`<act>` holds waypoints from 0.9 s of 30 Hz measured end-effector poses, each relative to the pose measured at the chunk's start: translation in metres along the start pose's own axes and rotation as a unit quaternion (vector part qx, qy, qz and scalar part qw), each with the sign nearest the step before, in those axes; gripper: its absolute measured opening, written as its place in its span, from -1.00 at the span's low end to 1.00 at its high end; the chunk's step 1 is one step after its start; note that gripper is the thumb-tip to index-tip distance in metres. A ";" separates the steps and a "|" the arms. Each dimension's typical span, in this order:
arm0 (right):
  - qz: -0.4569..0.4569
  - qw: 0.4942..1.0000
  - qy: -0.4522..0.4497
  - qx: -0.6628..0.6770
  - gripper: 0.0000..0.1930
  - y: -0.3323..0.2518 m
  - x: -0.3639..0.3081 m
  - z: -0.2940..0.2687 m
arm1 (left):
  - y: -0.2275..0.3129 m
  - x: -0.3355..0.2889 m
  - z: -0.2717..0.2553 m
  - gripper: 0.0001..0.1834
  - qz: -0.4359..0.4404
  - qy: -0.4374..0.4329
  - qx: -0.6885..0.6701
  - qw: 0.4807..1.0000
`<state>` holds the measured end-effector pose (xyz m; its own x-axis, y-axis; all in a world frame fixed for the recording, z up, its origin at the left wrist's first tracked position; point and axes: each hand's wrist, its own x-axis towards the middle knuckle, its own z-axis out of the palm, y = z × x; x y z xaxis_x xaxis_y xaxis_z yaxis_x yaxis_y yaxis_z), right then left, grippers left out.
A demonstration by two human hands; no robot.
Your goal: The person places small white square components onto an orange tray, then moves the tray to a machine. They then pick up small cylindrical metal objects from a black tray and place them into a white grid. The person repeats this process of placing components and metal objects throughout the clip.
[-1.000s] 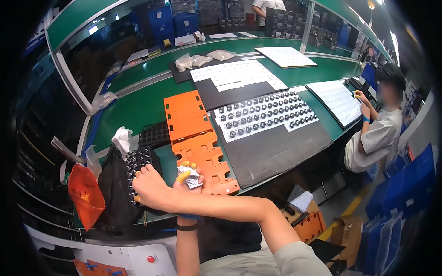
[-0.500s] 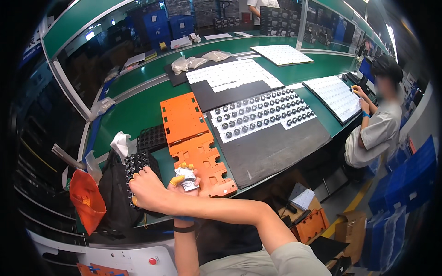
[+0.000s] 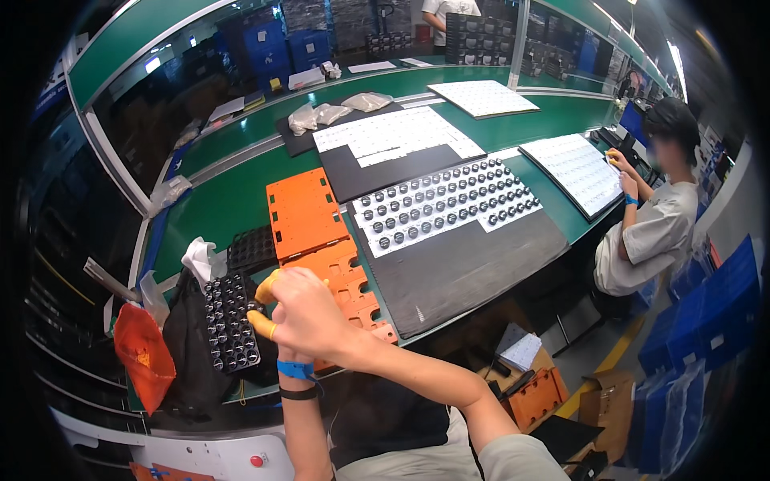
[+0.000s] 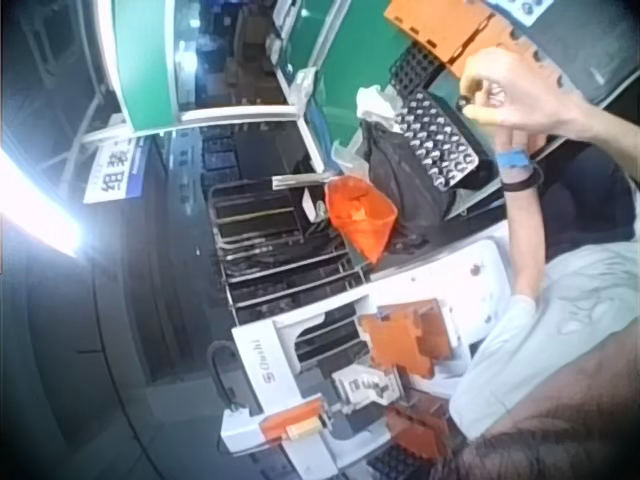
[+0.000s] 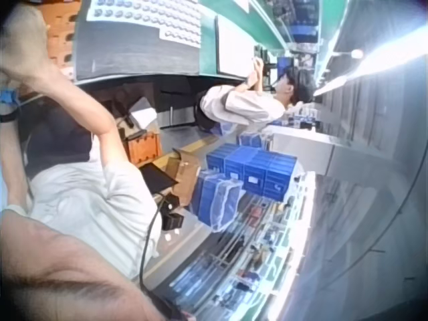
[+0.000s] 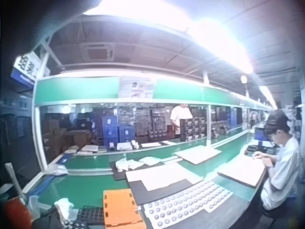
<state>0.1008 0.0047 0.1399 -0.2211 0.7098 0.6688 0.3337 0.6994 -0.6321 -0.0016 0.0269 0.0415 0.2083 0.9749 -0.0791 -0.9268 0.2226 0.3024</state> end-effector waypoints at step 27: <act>0.240 0.956 0.013 0.170 -0.81 0.052 -0.042 -0.056 | -0.011 -0.020 0.010 -0.52 -0.027 0.053 0.093 0.994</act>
<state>0.1789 0.0067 0.1012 -0.0921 0.9563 0.2776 0.0735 0.2846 -0.9558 0.0077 0.0048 0.0495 0.2126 0.9570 -0.1973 -0.8391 0.2822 0.4651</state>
